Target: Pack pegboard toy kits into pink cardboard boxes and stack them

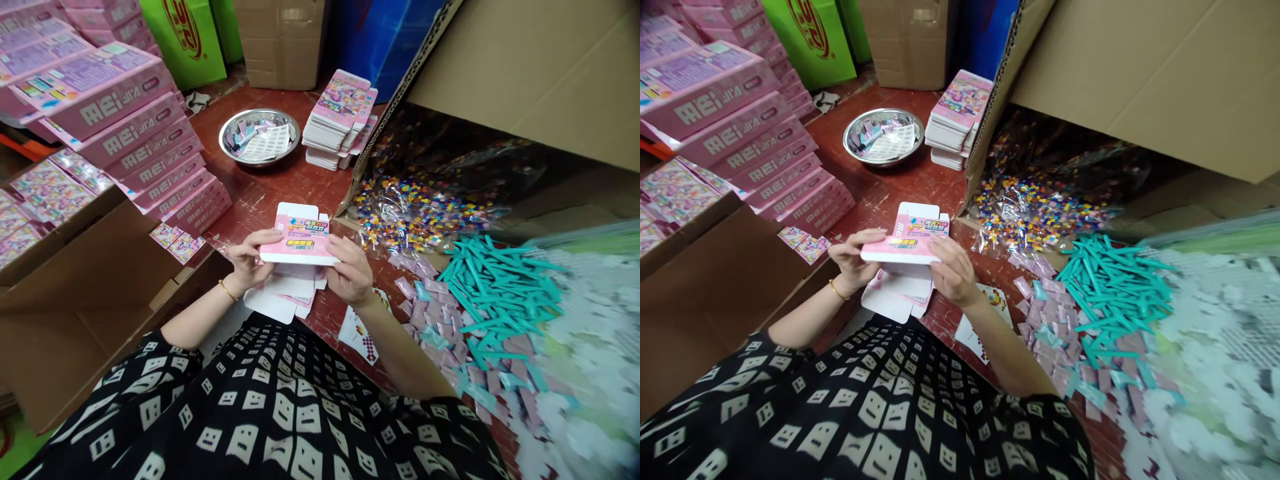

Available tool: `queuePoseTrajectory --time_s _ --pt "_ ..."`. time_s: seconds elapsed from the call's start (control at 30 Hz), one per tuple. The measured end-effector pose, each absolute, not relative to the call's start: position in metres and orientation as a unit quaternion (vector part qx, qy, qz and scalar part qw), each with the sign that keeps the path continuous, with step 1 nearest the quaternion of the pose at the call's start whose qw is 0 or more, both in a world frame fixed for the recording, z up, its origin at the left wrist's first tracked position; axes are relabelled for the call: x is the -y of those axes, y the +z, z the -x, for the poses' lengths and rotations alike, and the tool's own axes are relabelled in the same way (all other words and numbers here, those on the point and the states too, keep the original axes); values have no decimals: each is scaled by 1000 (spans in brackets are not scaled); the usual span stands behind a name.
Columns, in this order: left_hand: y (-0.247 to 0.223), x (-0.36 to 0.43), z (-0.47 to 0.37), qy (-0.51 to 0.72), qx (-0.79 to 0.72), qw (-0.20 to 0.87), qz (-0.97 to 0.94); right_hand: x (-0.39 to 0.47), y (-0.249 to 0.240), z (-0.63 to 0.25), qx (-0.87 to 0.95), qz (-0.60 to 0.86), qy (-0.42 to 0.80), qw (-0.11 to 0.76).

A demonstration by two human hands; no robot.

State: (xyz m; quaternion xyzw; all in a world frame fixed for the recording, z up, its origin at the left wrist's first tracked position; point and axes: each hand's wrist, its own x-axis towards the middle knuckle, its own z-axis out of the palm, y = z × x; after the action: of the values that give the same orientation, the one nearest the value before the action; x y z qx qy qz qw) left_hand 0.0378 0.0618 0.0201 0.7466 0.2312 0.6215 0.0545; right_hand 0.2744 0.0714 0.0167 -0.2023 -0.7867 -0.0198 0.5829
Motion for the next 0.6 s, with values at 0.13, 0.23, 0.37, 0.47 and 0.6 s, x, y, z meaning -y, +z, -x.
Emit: queuePoseTrajectory --time_s 0.13,0.23,0.37,0.47,0.6 --pt "24 -57 -33 565 -238 59 -788 -66 30 -278 814 228 54 531" --pt "36 -52 -29 514 -292 50 -805 -67 49 -280 857 237 102 446" --pt "44 -49 -27 516 -314 64 -794 -75 61 -281 881 216 144 395" --pt "34 -51 -27 524 -298 76 -794 -77 57 -281 887 208 157 380" --pt "19 -56 -32 545 -261 115 -789 -75 57 -280 871 235 188 390"
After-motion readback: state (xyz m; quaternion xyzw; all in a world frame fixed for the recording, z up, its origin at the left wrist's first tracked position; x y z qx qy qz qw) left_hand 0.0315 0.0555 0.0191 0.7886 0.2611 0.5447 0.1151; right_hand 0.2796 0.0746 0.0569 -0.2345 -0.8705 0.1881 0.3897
